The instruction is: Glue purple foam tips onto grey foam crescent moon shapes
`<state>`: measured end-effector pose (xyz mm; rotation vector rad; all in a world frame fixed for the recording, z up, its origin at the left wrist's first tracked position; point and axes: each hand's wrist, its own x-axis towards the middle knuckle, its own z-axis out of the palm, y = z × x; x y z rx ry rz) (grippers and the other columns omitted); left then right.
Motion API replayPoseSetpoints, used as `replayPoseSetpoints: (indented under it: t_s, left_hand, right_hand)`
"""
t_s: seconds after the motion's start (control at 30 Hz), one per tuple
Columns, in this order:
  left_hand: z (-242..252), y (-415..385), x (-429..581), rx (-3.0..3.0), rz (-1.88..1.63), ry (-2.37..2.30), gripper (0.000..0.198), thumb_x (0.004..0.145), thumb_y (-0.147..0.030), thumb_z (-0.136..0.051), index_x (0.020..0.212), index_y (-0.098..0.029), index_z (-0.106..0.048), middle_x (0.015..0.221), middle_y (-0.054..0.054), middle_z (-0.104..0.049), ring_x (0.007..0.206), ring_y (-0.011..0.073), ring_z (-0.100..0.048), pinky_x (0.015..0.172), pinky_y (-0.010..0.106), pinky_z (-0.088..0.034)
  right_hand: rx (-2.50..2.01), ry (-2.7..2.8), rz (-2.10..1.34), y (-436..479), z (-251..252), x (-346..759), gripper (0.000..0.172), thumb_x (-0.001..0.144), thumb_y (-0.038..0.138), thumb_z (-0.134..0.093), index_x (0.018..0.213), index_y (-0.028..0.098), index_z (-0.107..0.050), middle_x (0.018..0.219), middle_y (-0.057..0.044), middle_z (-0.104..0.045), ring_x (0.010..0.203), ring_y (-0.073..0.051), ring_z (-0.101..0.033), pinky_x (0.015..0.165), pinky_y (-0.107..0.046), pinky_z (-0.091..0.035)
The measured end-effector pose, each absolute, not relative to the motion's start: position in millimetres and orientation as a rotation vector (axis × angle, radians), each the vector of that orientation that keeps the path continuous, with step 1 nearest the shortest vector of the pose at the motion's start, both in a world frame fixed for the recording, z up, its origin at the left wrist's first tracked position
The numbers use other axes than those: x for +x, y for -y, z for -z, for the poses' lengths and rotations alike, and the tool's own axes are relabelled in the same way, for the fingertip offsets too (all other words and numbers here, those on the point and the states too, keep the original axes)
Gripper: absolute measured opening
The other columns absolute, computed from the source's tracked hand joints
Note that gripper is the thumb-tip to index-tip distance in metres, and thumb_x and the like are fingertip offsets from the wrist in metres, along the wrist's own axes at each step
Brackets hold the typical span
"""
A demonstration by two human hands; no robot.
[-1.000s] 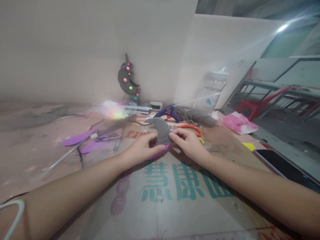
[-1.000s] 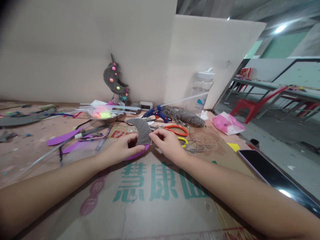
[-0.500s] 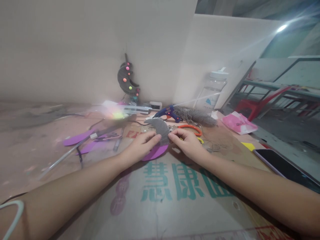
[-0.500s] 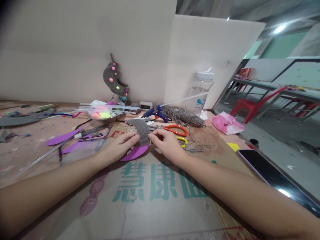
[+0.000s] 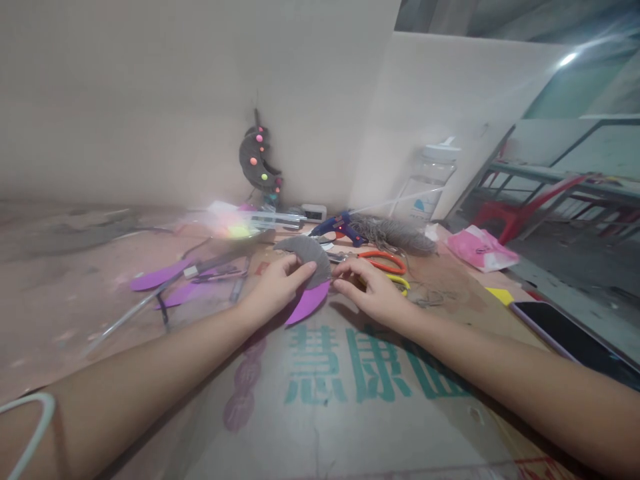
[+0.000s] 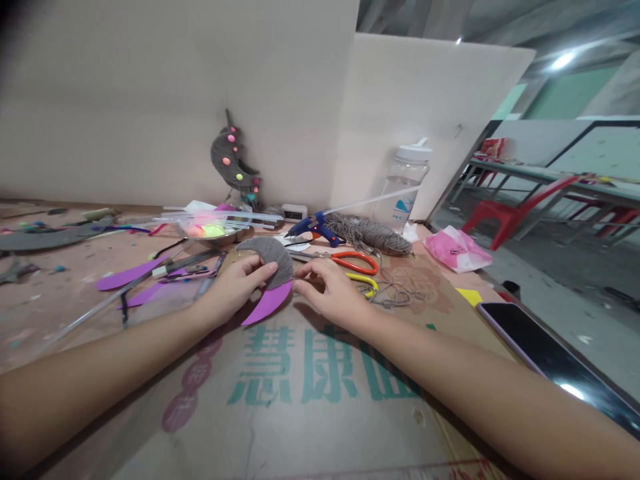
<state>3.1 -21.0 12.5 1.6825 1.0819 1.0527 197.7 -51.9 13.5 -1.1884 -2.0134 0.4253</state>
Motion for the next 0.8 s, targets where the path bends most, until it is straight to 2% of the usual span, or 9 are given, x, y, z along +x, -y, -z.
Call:
replayPoseSetpoints:
  t_s: [0.13, 0.33, 0.63, 0.8]
  left_hand:
    - [-13.8, 22.5, 4.2, 1.667, -1.014, -1.078, 0.029, 0.079, -0.042, -0.059, 0.067, -0.018, -0.050, 0.054, -0.006, -0.044, 0.050, 0.0091, -0.039, 0.051, 0.023, -0.031]
    - [-16.1, 24.4, 3.6, 1.659, -0.938, -1.079, 0.031, 0.079, -0.045, -0.059, 0.069, -0.017, -0.051, 0.054, -0.007, -0.046, 0.048, 0.0086, -0.039, 0.049, 0.022, -0.031]
    - [-12.9, 22.6, 1.5, 1.639, -0.891, -1.029, 0.032, 0.078, -0.046, -0.060, 0.070, -0.017, -0.051, 0.054, -0.007, -0.045, 0.046, 0.0073, -0.037, 0.046, 0.021, -0.029]
    - [-15.2, 24.5, 2.5, 1.611, -0.909, -1.023, 0.033, 0.078, -0.047, -0.060, 0.069, -0.017, -0.051, 0.055, -0.007, -0.045, 0.046, 0.0068, -0.036, 0.047, 0.022, -0.028]
  right_hand:
    - [-1.152, 2.065, -0.381, 50.4, -10.7, 197.3, 0.006, 0.084, 0.023, -0.059, 0.084, 0.017, -0.062, 0.086, -0.005, -0.064, 0.084, -0.018, -0.058, 0.077, -0.032, -0.043]
    - [-1.190, 2.001, -0.389, 51.2, -14.0, 196.3, 0.014, 0.086, 0.022, -0.056, 0.074, 0.018, -0.061, 0.077, -0.002, -0.064, 0.077, -0.017, -0.058, 0.074, -0.030, -0.043]
    - [-1.218, 1.970, -0.413, 53.0, -14.8, 196.5, 0.016, 0.087, 0.024, -0.056, 0.073, 0.018, -0.061, 0.075, -0.001, -0.064, 0.075, -0.016, -0.058, 0.072, -0.029, -0.043]
    - [-1.156, 2.073, -0.390, 47.7, -10.9, 199.0, 0.017, 0.089, 0.018, -0.051, 0.079, 0.018, -0.064, 0.083, -0.004, -0.066, 0.084, -0.018, -0.059, 0.080, -0.032, -0.044]
